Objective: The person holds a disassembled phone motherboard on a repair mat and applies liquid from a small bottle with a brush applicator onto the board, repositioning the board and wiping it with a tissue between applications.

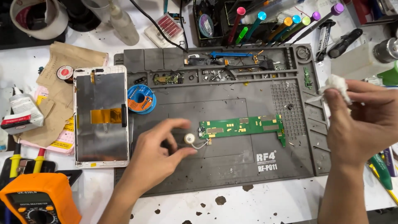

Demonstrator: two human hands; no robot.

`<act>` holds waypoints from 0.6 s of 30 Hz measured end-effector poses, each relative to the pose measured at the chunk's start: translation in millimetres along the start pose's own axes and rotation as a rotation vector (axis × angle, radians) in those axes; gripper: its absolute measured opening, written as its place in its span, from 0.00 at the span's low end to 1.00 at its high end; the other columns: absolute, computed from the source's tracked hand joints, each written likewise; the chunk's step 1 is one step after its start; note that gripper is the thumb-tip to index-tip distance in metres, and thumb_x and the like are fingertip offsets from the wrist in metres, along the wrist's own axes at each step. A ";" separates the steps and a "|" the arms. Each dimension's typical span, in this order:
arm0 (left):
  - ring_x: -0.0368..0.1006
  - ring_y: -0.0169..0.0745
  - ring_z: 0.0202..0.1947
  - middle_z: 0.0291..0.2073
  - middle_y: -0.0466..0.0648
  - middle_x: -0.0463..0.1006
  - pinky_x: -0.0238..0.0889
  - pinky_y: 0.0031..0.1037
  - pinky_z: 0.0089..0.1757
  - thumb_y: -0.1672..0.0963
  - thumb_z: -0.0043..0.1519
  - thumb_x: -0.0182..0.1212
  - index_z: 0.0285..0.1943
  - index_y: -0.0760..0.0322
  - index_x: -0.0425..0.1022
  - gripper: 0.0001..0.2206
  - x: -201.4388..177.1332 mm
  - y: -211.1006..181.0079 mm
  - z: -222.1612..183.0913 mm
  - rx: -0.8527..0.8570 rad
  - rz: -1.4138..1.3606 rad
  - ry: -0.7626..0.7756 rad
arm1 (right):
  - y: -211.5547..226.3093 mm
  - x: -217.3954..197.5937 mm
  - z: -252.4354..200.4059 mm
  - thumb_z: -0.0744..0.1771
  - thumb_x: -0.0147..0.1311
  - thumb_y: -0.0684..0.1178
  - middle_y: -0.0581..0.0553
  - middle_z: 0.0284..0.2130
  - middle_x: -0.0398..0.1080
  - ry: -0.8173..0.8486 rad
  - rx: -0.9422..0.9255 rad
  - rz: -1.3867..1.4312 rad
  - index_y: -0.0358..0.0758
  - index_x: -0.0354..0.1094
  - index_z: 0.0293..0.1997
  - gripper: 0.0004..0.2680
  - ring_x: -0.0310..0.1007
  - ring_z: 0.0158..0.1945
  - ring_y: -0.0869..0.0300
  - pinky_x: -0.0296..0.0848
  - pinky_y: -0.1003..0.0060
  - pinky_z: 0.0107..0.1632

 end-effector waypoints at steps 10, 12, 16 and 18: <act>0.69 0.31 0.25 0.39 0.48 0.81 0.67 0.19 0.30 0.59 0.56 0.71 0.39 0.62 0.74 0.08 5.9 -66.6 -35.2 0.792 0.214 -0.264 | 8.0 11.6 15.7 0.78 0.58 0.24 0.23 0.63 0.61 0.150 0.004 -0.075 0.22 0.58 0.56 0.09 0.69 0.65 0.43 0.72 0.61 0.59; 0.73 0.31 0.26 0.34 0.44 0.80 0.67 0.20 0.31 0.53 0.59 0.74 0.40 0.62 0.75 0.12 5.0 -73.8 -46.3 0.861 0.307 -0.356 | 6.2 10.6 15.4 0.78 0.60 0.26 0.23 0.61 0.63 0.156 0.020 -0.089 0.24 0.60 0.55 0.08 0.70 0.59 0.47 0.70 0.64 0.56; 0.70 0.32 0.24 0.33 0.46 0.76 0.63 0.19 0.26 0.50 0.58 0.74 0.40 0.63 0.78 0.15 -2.3 -77.7 -58.7 0.925 0.290 -0.471 | -13.4 -13.2 20.4 0.80 0.49 0.50 0.37 0.61 0.68 0.114 0.183 -0.382 0.37 0.66 0.64 0.08 0.67 0.59 0.52 0.63 0.60 0.55; 0.70 0.32 0.23 0.33 0.47 0.76 0.64 0.18 0.25 0.50 0.57 0.75 0.40 0.64 0.79 0.15 -4.5 -79.0 -63.1 0.944 0.261 -0.494 | -51.4 -42.3 18.7 0.79 0.37 0.67 0.39 0.61 0.69 0.095 0.297 -0.527 0.40 0.66 0.71 0.21 0.65 0.62 0.50 0.58 0.54 0.59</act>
Point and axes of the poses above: each hand's wrist, its own z-axis towards the middle knuckle, its own x-axis out of the palm, y = z × x, the point moved 10 cm from there along z, towards the middle knuckle
